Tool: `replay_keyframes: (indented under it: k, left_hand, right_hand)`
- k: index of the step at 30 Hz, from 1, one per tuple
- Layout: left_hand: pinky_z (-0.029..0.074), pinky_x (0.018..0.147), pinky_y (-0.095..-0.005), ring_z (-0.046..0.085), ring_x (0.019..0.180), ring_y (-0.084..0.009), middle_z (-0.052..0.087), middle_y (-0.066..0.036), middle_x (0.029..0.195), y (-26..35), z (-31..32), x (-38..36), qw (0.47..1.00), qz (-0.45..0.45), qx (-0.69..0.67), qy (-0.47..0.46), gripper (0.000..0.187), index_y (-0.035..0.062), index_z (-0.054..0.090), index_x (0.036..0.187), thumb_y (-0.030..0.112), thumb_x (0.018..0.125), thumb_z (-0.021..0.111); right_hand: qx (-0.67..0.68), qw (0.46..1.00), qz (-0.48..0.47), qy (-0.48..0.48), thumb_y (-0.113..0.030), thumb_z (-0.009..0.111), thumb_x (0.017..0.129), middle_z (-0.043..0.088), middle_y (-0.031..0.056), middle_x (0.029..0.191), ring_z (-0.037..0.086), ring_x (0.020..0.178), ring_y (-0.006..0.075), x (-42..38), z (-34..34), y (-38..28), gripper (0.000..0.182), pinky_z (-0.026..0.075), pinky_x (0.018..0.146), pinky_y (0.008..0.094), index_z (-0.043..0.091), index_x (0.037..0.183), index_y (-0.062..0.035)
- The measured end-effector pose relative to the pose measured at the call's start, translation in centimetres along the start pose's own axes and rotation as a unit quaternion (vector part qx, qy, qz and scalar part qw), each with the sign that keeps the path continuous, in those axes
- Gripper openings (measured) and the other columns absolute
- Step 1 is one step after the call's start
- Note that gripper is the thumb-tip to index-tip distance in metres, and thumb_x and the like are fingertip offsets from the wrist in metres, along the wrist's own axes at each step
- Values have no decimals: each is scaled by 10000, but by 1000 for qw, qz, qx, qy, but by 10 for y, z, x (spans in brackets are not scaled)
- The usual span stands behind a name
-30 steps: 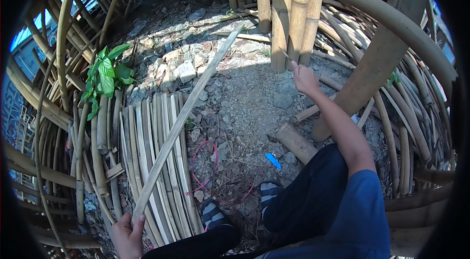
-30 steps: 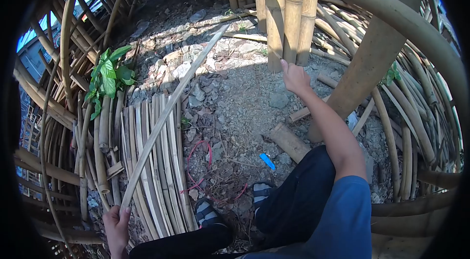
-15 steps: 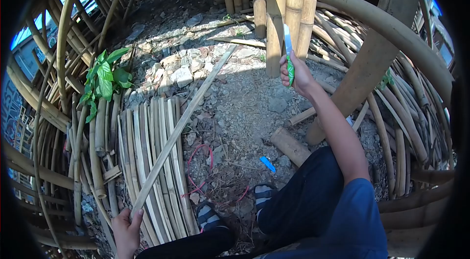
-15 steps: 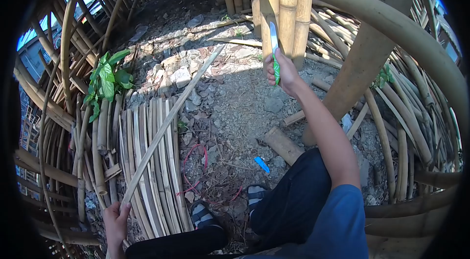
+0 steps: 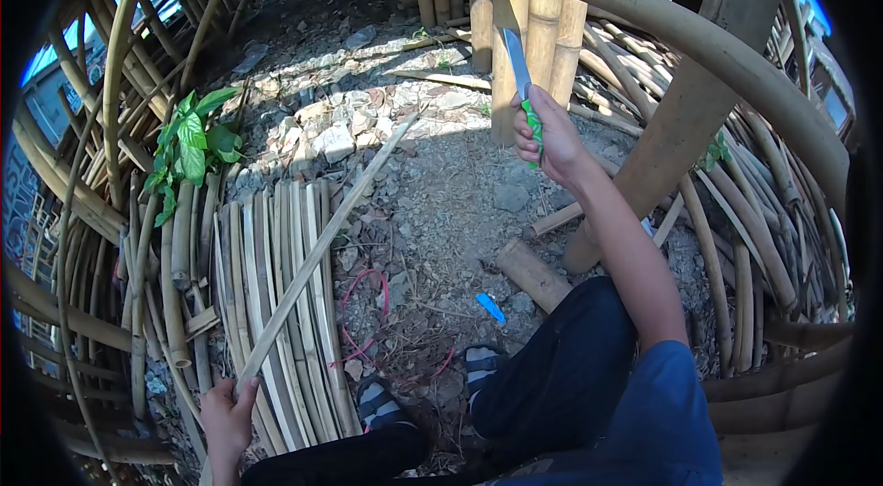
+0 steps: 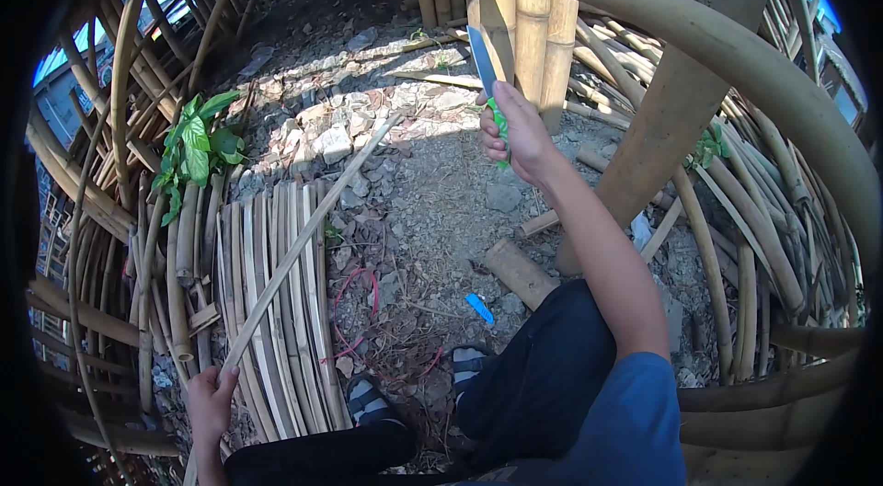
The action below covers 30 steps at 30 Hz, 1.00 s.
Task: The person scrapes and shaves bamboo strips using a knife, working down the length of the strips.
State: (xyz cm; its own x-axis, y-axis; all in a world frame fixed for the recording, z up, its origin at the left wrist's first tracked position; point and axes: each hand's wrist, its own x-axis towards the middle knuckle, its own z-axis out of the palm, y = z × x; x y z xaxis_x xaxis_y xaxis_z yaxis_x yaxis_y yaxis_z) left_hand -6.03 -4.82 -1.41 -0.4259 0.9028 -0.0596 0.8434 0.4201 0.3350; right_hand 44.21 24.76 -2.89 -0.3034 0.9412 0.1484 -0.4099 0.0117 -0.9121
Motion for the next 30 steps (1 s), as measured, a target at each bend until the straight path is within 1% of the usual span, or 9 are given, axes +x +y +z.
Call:
replay_keyframes:
  k: [1,3,5,7,12,15,18,25,30]
  left_hand:
    - [330,487,-417,392,461,-232,410,-169,489,-2,1,1,1000,3,4,-6,519,-68,490,643,329,898,707]
    - [319,483,-409,380,467,-202,391,-148,486,-1,1,3,1000,1,-1,-16,511,-62,481,646,319,907,700]
    - [288,474,-395,339,490,-139,356,-99,491,15,-1,1,999,-14,-34,-32,491,-44,464,654,299,927,683]
    - [283,478,-390,328,500,-140,364,-95,499,4,5,7,999,-6,-7,-36,494,-37,460,646,303,931,677]
    - [278,485,-380,325,508,-149,358,-96,510,3,13,18,999,-9,12,-49,494,-37,459,651,306,930,677]
    - [264,482,-374,305,520,-136,346,-73,517,4,18,24,998,-18,16,-53,502,-27,443,646,310,939,672]
    - [247,485,-368,280,537,-121,309,-45,530,8,22,25,998,-15,14,-51,519,-13,409,639,316,949,663]
    - [237,493,-366,265,546,-121,283,-43,536,9,24,29,998,-23,9,-57,540,-6,373,637,326,953,657]
    - [236,495,-371,258,552,-125,276,-51,538,14,24,31,997,-24,13,-66,545,-9,369,639,329,952,660]
  right_hand:
    - [1,1000,7,2,-445,391,1076,475,14,742,449,624,90,-4,1,1,438,398,530,245,497,1223,-47]
    - [-98,988,-52,105,-322,465,1066,525,21,786,529,682,103,-13,0,8,296,457,579,259,539,1148,-47]
    - [-113,985,-24,125,-282,486,1057,545,27,808,558,712,117,-28,-21,21,257,479,607,268,555,1117,-42]
    - [-142,978,-17,150,-202,543,1029,590,41,871,607,775,135,-46,-51,34,184,510,679,277,576,1070,-26]
    - [-258,942,19,215,-234,579,1018,617,38,879,602,797,118,-89,-114,83,229,488,728,256,616,1010,-8]
    - [-514,823,-25,242,-230,619,992,537,56,725,503,663,134,-110,-122,105,289,414,625,303,660,873,30]
    - [-573,783,-47,236,-219,626,981,489,83,683,474,629,149,-116,-103,108,279,402,605,319,657,878,39]
    - [-576,794,-27,192,-200,638,972,543,93,683,504,610,154,-122,-111,131,260,411,585,323,657,873,40]
    - [-526,817,1,236,-203,619,985,550,87,619,516,543,147,-134,-111,151,275,417,545,336,643,878,50]
